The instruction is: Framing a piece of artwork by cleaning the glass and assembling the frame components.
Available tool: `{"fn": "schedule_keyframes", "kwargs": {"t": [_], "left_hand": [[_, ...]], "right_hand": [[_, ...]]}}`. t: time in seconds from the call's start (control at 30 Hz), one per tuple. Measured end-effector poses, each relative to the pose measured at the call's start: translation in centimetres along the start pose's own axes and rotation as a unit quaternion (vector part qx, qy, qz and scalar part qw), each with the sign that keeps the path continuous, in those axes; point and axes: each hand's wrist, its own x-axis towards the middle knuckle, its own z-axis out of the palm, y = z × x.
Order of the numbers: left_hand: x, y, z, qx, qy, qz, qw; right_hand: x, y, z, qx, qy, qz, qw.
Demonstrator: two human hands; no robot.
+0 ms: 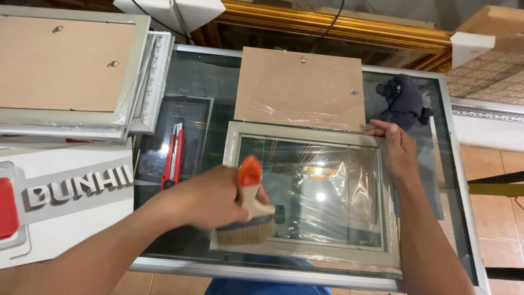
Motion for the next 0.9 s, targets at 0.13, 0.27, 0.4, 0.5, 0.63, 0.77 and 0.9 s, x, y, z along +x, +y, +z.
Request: {"fn": "schedule_keyframes", "kwargs": {"t": [0.13, 0.27, 0.4, 0.5, 0.63, 0.77, 0.9], "left_hand": [[5.8, -0.3, -2.7, 0.047, 0.103, 0.050, 0.992], [4.9, 1.5, -4.2, 0.078, 0.265, 0.181, 0.944], [2.9, 3.4, -0.5, 0.045, -0.075, 0.166, 0.982], [5.5, 3.0, 0.5, 0.099, -0.070, 0.149, 0.981], [11.1, 2.6, -3.0, 0.136, 0.143, 0.125, 0.972], [6.7, 5.8, -3.3, 0.170, 0.146, 0.167, 0.960], [6.4, 5.6, 2.0, 0.139, -0.143, 0.193, 0.961]], "right_hand": [[0.1, 0.1, 0.0, -0.003, -0.006, -0.002, 1.000], [0.0, 0.0, 0.0, 0.022, 0.004, -0.003, 1.000], [0.0, -0.4, -0.1, 0.018, -0.005, -0.012, 1.000], [0.1, 0.7, -0.3, 0.002, -0.011, -0.015, 1.000], [0.0, 0.1, -0.1, 0.029, -0.001, -0.022, 0.999], [0.2, 0.1, 0.0, 0.028, -0.003, -0.021, 0.999], [0.3, 0.3, 0.1, 0.023, 0.005, -0.025, 0.999]]}}
